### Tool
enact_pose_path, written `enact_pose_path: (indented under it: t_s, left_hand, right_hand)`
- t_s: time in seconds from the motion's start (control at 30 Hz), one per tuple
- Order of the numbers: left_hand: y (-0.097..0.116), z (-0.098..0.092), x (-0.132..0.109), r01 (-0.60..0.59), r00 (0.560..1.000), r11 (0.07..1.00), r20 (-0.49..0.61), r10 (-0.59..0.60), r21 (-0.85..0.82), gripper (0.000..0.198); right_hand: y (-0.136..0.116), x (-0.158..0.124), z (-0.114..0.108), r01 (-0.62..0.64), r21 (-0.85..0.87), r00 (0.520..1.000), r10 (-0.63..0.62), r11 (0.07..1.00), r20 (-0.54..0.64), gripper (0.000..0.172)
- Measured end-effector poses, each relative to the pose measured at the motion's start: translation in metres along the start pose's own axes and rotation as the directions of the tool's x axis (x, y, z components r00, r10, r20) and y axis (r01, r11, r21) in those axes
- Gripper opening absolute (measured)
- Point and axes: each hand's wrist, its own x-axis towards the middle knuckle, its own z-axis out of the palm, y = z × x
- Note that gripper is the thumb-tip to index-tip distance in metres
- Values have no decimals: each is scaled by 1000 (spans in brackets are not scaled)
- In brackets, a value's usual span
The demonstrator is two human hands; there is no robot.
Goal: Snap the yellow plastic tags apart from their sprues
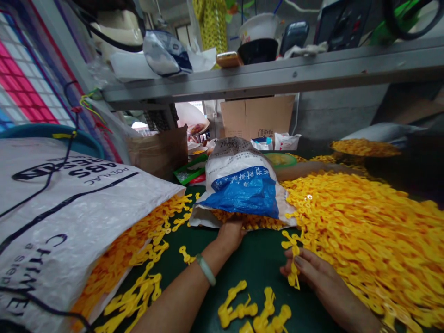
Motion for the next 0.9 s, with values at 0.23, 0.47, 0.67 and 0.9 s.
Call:
enact_pose_path:
  t_s: [0.23, 0.47, 0.67, 0.9]
  left_hand:
    - [2, -3, -28, 41, 999, 952, 22, -36, -302, 26]
    - [25, 0, -89, 123, 988, 705, 156, -17, -698, 26]
    - [37, 5, -119, 199, 978, 412, 209, -21, -889, 31]
    - [31, 8, -126, 235, 969, 264, 247, 11, -935, 31]
  right_hand:
    - [-9, -5, 8, 71, -219, 997, -75, 973, -11, 36]
    - [-26, -16, 34, 110, -248, 994, -103, 963, 42, 34]
    - [-28, -19, 55, 197, -111, 980, -191, 974, 62, 26]
    - [-23, -24, 60, 257, -266, 965, -234, 929, 114, 26]
